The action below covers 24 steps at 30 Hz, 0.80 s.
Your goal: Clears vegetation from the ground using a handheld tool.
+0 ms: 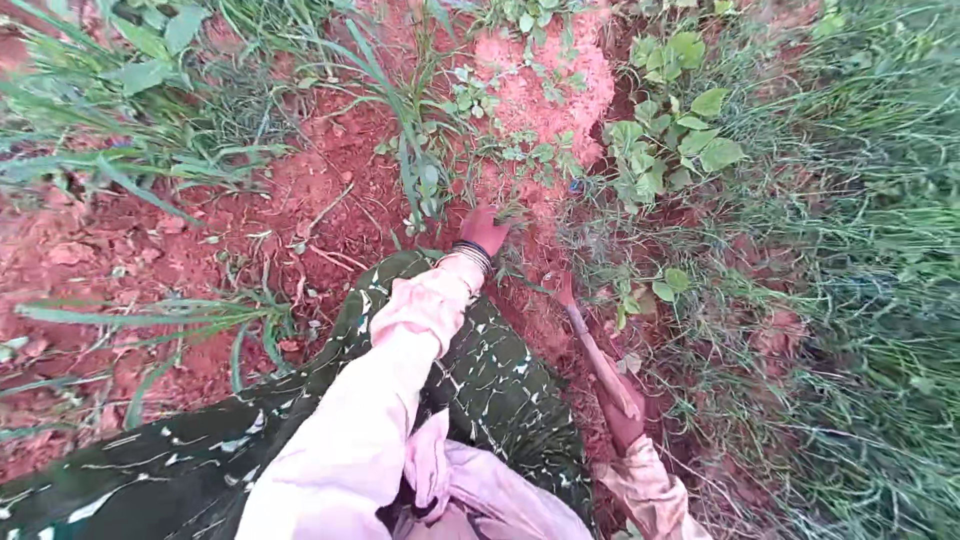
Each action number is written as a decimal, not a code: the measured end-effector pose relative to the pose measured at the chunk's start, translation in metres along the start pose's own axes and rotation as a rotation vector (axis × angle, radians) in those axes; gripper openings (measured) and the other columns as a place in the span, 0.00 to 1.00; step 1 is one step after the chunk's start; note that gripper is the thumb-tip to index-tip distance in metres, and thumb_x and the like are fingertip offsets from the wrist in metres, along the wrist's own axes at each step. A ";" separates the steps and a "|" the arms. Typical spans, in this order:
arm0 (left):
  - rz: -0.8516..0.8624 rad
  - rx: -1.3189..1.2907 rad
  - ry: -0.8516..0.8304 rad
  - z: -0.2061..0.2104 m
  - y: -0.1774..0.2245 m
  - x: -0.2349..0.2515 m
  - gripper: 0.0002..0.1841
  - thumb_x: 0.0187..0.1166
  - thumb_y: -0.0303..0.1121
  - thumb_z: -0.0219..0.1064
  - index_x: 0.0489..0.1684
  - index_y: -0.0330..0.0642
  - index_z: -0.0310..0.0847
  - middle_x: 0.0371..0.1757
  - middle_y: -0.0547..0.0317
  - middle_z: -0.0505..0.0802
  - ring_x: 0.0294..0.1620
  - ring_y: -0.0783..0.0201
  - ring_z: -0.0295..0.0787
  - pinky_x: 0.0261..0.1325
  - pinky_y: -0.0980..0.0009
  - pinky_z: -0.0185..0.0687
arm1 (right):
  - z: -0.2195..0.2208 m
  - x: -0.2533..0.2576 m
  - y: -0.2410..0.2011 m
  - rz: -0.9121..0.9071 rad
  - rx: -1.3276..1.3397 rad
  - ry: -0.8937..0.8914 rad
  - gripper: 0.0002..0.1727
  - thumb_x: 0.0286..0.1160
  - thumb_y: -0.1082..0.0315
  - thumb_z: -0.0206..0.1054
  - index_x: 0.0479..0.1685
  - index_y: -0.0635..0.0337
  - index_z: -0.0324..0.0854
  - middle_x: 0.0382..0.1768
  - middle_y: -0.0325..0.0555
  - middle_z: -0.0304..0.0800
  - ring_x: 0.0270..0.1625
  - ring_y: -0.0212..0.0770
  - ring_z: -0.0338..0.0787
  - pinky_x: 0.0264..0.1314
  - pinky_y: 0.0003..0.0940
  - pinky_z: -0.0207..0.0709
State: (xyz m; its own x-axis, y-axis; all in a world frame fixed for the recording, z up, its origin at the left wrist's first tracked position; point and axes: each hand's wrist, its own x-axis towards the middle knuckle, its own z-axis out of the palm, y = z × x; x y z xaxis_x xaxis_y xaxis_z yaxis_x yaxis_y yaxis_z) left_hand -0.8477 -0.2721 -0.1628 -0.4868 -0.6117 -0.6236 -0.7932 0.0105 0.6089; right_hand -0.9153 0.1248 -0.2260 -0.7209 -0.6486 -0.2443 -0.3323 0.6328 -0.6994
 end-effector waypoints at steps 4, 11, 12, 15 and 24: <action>0.028 0.124 0.094 -0.027 0.012 0.010 0.25 0.89 0.43 0.61 0.65 0.24 0.80 0.71 0.27 0.83 0.77 0.33 0.78 0.79 0.37 0.67 | -0.019 -0.030 -0.011 -0.007 -0.070 -0.032 0.25 0.69 0.71 0.71 0.65 0.77 0.84 0.56 0.66 0.94 0.56 0.62 0.96 0.64 0.61 0.84; 0.133 0.366 0.335 -0.134 0.069 -0.015 0.29 0.81 0.44 0.73 0.62 0.20 0.80 0.78 0.24 0.75 0.80 0.30 0.72 0.80 0.33 0.64 | -0.011 0.003 -0.039 0.028 0.037 -0.055 0.25 0.71 0.68 0.70 0.67 0.74 0.83 0.56 0.65 0.94 0.56 0.62 0.95 0.63 0.64 0.83; 0.164 0.429 0.352 -0.152 0.074 -0.018 0.27 0.79 0.40 0.75 0.60 0.19 0.80 0.78 0.23 0.74 0.79 0.29 0.71 0.79 0.32 0.64 | -0.009 0.012 -0.043 0.007 0.053 -0.045 0.25 0.72 0.68 0.70 0.67 0.74 0.83 0.55 0.64 0.94 0.55 0.60 0.96 0.62 0.63 0.84; 0.116 0.668 0.435 -0.198 0.078 -0.039 0.22 0.80 0.36 0.73 0.48 0.16 0.82 0.58 0.14 0.85 0.66 0.18 0.80 0.67 0.24 0.67 | -0.003 0.032 -0.049 -0.051 0.126 -0.018 0.27 0.69 0.68 0.72 0.68 0.74 0.82 0.58 0.64 0.93 0.58 0.59 0.95 0.66 0.60 0.83; -0.081 0.799 0.706 -0.346 -0.070 -0.160 0.17 0.76 0.29 0.75 0.45 0.18 0.79 0.43 0.13 0.86 0.51 0.14 0.83 0.51 0.19 0.71 | 0.012 0.052 -0.052 -0.040 0.223 -0.080 0.26 0.68 0.70 0.74 0.67 0.75 0.83 0.57 0.65 0.93 0.59 0.57 0.95 0.70 0.54 0.83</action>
